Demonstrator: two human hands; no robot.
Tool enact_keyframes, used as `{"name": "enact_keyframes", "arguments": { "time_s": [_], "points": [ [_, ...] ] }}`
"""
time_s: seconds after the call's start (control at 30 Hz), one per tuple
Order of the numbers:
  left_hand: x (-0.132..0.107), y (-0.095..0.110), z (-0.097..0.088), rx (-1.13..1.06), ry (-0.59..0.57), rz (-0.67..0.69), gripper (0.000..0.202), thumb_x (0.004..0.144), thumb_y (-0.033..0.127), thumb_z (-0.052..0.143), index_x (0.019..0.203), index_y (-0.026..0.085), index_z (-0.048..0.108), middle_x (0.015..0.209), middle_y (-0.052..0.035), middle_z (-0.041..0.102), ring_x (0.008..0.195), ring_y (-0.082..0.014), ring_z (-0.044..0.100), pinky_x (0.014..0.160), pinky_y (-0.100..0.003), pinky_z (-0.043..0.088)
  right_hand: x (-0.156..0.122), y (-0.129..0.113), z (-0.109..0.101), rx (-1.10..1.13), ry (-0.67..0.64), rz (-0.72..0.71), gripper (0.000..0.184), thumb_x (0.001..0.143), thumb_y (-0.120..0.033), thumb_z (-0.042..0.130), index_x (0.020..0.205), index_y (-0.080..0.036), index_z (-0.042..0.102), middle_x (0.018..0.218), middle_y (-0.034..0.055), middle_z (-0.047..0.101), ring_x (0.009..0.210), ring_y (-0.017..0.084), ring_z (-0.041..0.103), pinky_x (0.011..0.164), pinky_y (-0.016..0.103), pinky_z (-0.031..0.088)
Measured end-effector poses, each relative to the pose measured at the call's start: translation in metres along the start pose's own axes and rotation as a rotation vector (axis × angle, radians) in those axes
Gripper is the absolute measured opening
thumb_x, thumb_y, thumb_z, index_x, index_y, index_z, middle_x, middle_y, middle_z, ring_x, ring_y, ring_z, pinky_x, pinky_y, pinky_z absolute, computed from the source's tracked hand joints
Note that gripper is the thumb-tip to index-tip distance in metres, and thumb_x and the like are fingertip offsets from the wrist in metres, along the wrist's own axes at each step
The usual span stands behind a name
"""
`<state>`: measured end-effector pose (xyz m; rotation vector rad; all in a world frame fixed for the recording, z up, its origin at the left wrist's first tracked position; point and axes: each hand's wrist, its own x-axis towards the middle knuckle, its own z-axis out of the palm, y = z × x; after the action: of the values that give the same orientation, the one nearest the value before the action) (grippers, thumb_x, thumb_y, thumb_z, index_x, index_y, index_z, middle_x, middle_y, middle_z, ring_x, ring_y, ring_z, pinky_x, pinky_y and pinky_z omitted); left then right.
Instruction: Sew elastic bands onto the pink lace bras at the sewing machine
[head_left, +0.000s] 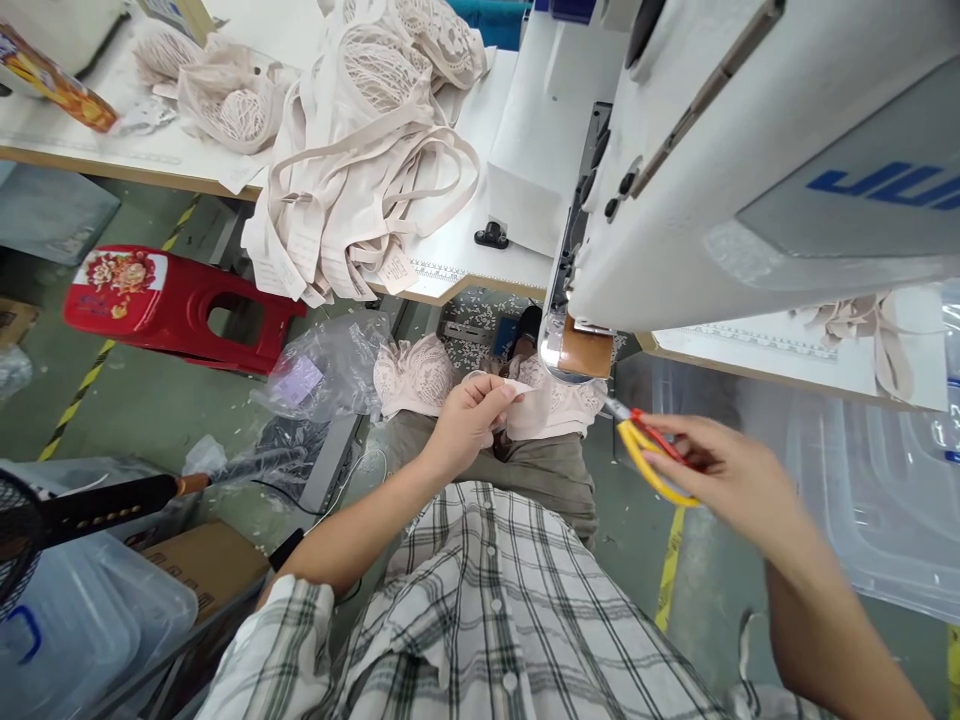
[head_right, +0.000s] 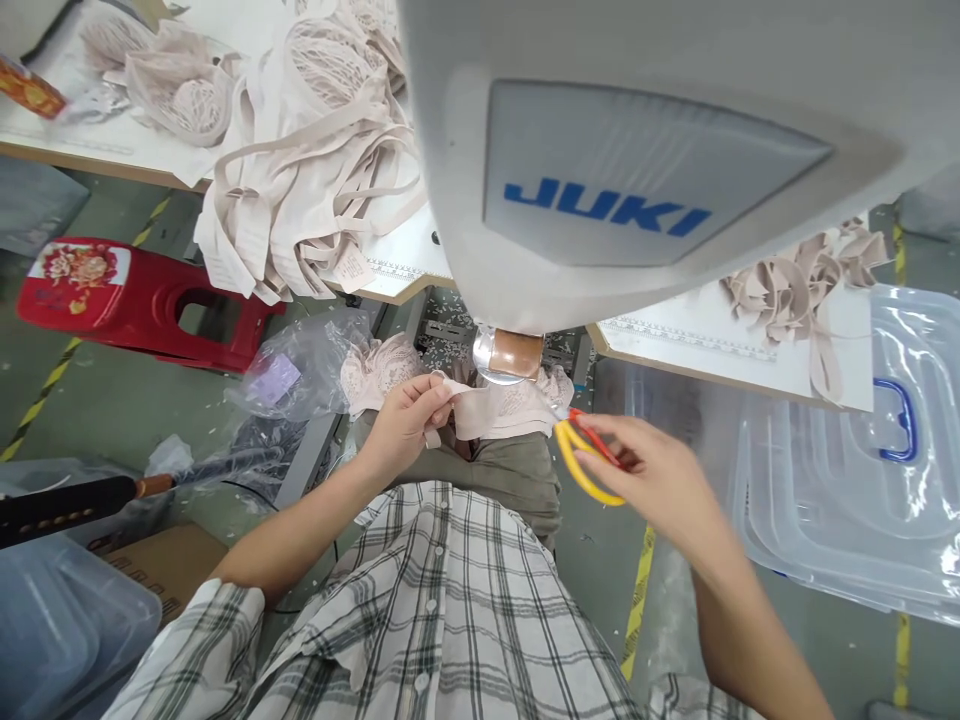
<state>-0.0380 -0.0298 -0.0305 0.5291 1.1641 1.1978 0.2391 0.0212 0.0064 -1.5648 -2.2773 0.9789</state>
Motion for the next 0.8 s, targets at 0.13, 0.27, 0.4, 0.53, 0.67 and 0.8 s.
{"name": "enact_keyframes", "arguments": {
  "time_s": [0.13, 0.27, 0.4, 0.53, 0.67, 0.8],
  "points": [
    [-0.001, 0.006, 0.005, 0.006, -0.077, -0.065, 0.037, 0.080, 0.046, 0.071, 0.066, 0.017, 0.053, 0.055, 0.0059, 0.049, 0.047, -0.0044, 0.039, 0.047, -0.018, 0.031, 0.036, 0.027, -0.036, -0.322, 0.260, 0.021, 0.029, 0.090, -0.046, 0.062, 0.110, -0.027, 0.073, 0.096, 0.0119, 0.074, 0.081, 0.029, 0.068, 0.065, 0.042, 0.050],
    [0.000, 0.019, 0.009, 0.083, -0.241, -0.200, 0.028, 0.083, 0.043, 0.065, 0.075, 0.017, 0.059, 0.061, 0.0013, 0.061, 0.044, -0.0063, 0.047, 0.044, -0.019, 0.036, 0.048, 0.013, -0.026, -0.380, 0.432, -0.148, 0.034, 0.095, -0.044, 0.056, 0.116, -0.020, 0.066, 0.115, 0.0212, 0.068, 0.109, 0.038, 0.062, 0.089, 0.054, 0.049],
    [0.004, 0.033, 0.016, 0.282, -0.516, -0.391, 0.020, 0.085, 0.036, 0.058, 0.080, 0.017, 0.063, 0.066, -0.0027, 0.069, 0.040, -0.0082, 0.049, 0.041, -0.021, 0.036, 0.035, -0.021, 0.029, -0.184, 0.046, -0.503, 0.025, 0.093, -0.037, 0.058, 0.114, -0.026, 0.067, 0.109, 0.0107, 0.072, 0.101, 0.027, 0.067, 0.082, 0.041, 0.056],
    [0.002, 0.031, 0.016, 0.620, -0.407, -0.213, 0.019, 0.088, 0.032, 0.055, 0.077, 0.019, 0.062, 0.070, -0.0025, 0.069, 0.050, -0.0116, 0.055, 0.051, -0.024, 0.043, 0.036, -0.019, 0.050, -0.101, -0.049, -0.434, 0.023, 0.094, -0.026, 0.046, 0.095, -0.026, 0.069, 0.089, 0.0060, 0.074, 0.080, 0.020, 0.067, 0.066, 0.031, 0.052],
    [-0.007, -0.010, 0.008, 0.591, -0.031, 0.137, 0.031, 0.087, 0.045, 0.065, 0.105, 0.020, 0.065, 0.087, -0.0064, 0.069, 0.077, -0.0178, 0.064, 0.070, -0.028, 0.050, 0.039, 0.000, 0.038, 0.274, 0.273, 0.064, 0.027, 0.086, -0.048, 0.060, 0.074, -0.024, 0.057, 0.062, 0.0006, 0.062, 0.056, 0.016, 0.056, 0.053, 0.028, 0.044],
    [-0.016, -0.068, 0.024, 0.124, -0.447, -0.111, 0.100, 0.069, 0.078, 0.070, 0.146, 0.024, 0.037, 0.096, -0.0077, 0.069, 0.086, -0.0228, 0.069, 0.082, -0.038, 0.054, 0.029, -0.015, 0.047, 1.005, 0.169, 0.315, 0.035, 0.080, -0.059, 0.060, 0.078, -0.024, 0.054, 0.063, -0.0003, 0.060, 0.055, 0.018, 0.057, 0.051, 0.031, 0.049]
  ]
}}
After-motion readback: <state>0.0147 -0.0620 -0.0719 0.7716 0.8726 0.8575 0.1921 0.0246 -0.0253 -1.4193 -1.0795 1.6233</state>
